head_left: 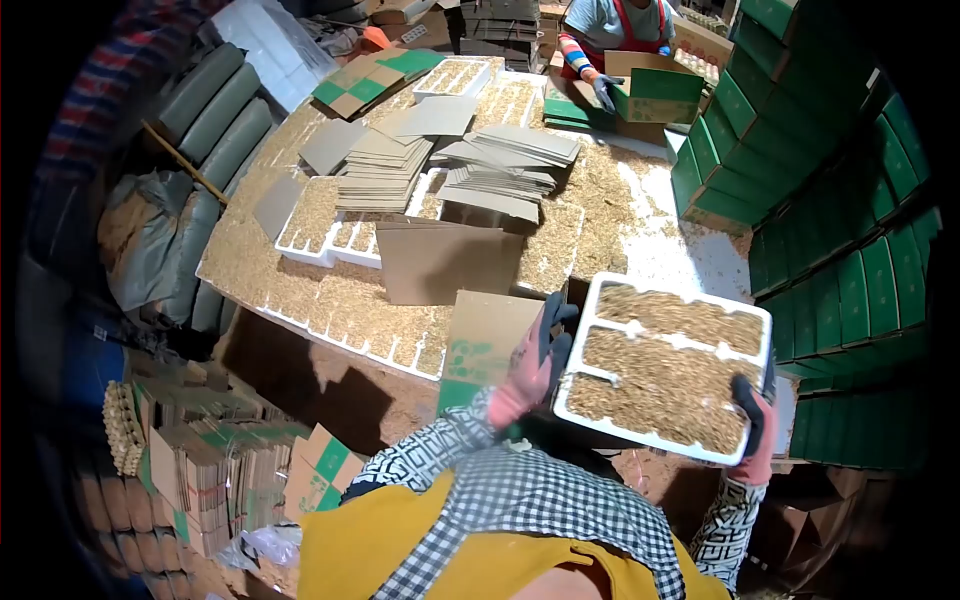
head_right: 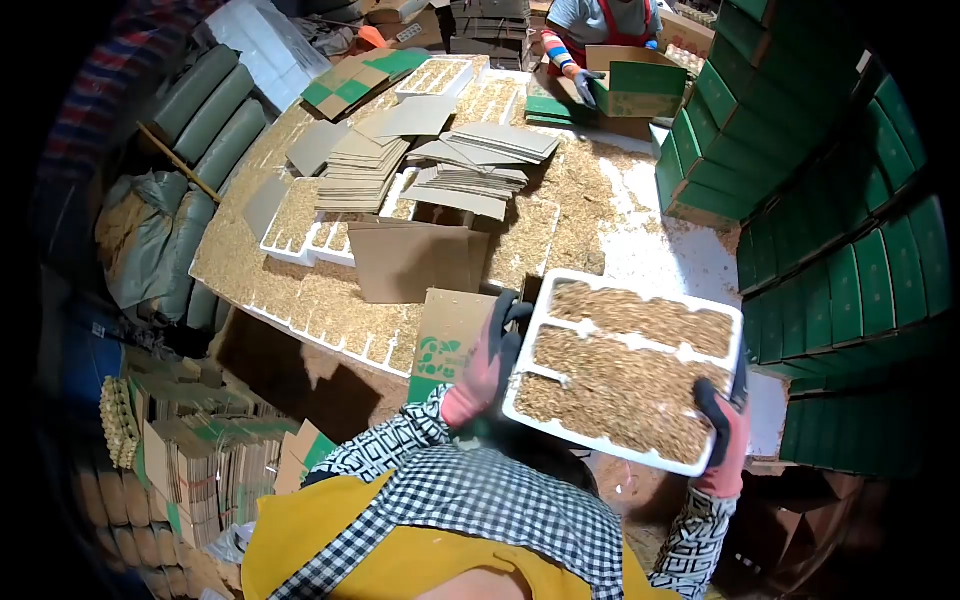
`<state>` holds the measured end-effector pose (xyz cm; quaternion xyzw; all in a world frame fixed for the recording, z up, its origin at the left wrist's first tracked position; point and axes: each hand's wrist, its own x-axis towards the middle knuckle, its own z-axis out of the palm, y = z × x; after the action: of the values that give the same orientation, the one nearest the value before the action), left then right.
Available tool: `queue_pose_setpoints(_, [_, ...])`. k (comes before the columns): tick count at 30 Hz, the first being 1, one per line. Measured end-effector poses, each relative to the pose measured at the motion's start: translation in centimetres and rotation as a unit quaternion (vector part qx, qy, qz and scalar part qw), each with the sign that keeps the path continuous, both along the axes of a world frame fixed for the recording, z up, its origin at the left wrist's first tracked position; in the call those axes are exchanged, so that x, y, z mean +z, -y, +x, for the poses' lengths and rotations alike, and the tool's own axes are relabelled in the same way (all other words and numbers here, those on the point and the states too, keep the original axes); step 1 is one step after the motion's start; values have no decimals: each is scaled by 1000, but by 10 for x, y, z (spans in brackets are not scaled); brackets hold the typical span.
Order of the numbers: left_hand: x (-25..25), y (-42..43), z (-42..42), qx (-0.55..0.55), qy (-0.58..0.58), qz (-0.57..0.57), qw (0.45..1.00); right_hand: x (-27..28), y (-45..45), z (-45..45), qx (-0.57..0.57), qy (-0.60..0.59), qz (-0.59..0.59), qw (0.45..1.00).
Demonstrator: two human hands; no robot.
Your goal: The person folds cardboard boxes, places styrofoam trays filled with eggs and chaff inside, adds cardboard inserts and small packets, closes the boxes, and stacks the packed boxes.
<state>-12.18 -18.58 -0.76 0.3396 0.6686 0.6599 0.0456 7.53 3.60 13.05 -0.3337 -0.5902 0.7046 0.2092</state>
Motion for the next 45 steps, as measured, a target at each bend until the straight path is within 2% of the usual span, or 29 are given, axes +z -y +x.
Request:
queue_pose_setpoints(1, [-14, 5, 1, -19, 62, 88, 994, -7, 4, -12, 13, 28, 2, 1000])
queue_pose_setpoints(2, [-31, 18, -9, -17, 69, 105, 992, -21, 5, -22, 27, 49, 6, 998])
queue_pose_setpoints(5, [-24, 77, -68, 91, 140, -8, 986, -118, -8, -38, 43, 63, -45, 996])
queue_pose_setpoints(6, [-29, 96, -104, 219, -66, -175, 958, -94, 13, -49, 87, 34, -23, 995])
queue_pose_setpoints(7, [-33, 111, -142, 325, -268, -325, 847, -90, 25, -62, 73, -38, -19, 996])
queue_pose_setpoints(9, [-8, 128, -195, 331, -399, -515, 682, -146, -13, -46, 76, 51, 11, 996])
queue_pose_setpoints(10, [-8, 142, -222, 270, -383, -537, 702, -109, 8, -61, 86, 83, 90, 989])
queue_pose_setpoints(11, [-15, 153, -249, 201, -369, -551, 721, -138, 0, -60, 68, 130, 223, 964])
queue_pose_setpoints(12, [-32, 164, -283, 173, -368, -539, 738, -146, 5, -56, 54, 193, 505, 840])
queue_pose_setpoints(13, [-18, 162, -290, 130, -351, -492, 786, -110, 20, -65, 77, 143, 534, 829])
queue_pose_setpoints(14, [3, 153, -283, 111, -305, -450, 832, -108, 18, -62, 59, 115, 612, 780])
queue_pose_setpoints(15, [25, 141, -276, 130, -181, -474, 852, -91, 21, -55, 63, 114, 667, 733])
queue_pose_setpoints(16, [17, 145, -295, 105, -241, -391, 882, -86, 16, -53, 35, 57, 687, 724])
queue_pose_setpoints(17, [22, 143, -306, 120, -204, -415, 878, -78, 10, -48, -8, 69, 684, 727])
queue_pose_setpoints(19, [8, 150, -331, 132, -224, -398, 880, -81, -30, -23, -87, 172, 550, 813])
queue_pose_setpoints(21, [13, 152, -335, 123, -158, -375, 905, -121, -104, 20, -93, 361, 382, 845])
queue_pose_setpoints(22, [37, 143, -309, 169, -248, -436, 848, -137, -127, 33, -49, 438, 380, 813])
queue_pose_setpoints(23, [70, 126, -277, 176, -248, -469, 829, -156, -144, 42, -3, 511, 372, 775])
queue_pose_setpoints(25, [80, 126, -265, 139, -188, -333, 913, -208, -166, 54, 44, 400, 310, 861])
queue_pose_setpoints(26, [76, 144, -273, 173, -86, -291, 937, -227, -165, 50, 22, 378, 366, 850])
queue_pose_setpoints(27, [89, 143, -255, 228, -65, -277, 931, -227, -161, 43, 13, 360, 401, 842])
queue_pose_setpoints(29, [91, 147, -228, 267, -94, -190, 940, -216, -146, 28, 88, 459, 483, 741])
queue_pose_setpoints(31, [100, 128, -186, 288, -60, -173, 940, -226, -149, 27, 95, 440, 469, 759])
queue_pose_setpoints(33, [104, 105, -145, 288, -138, -265, 910, -227, -162, 32, 90, 433, 417, 794])
queue_pose_setpoints(34, [84, 110, -138, 259, -78, -193, 943, -242, -167, 45, 66, 338, 472, 811])
queue_pose_setpoints(38, [97, 70, -67, 166, -80, -237, 954, -251, -178, 75, 163, 372, 547, 732])
queue_pose_setpoints(41, [91, 101, -60, 198, -147, -201, 948, -206, -170, 82, 97, 381, 568, 723])
queue_pose_setpoints(43, [94, 118, -60, 238, -187, -144, 942, -161, -170, 74, 106, 462, 481, 737])
queue_pose_setpoints(45, [98, 128, -59, 288, -172, -75, 939, -171, -185, 83, 14, 413, 594, 691])
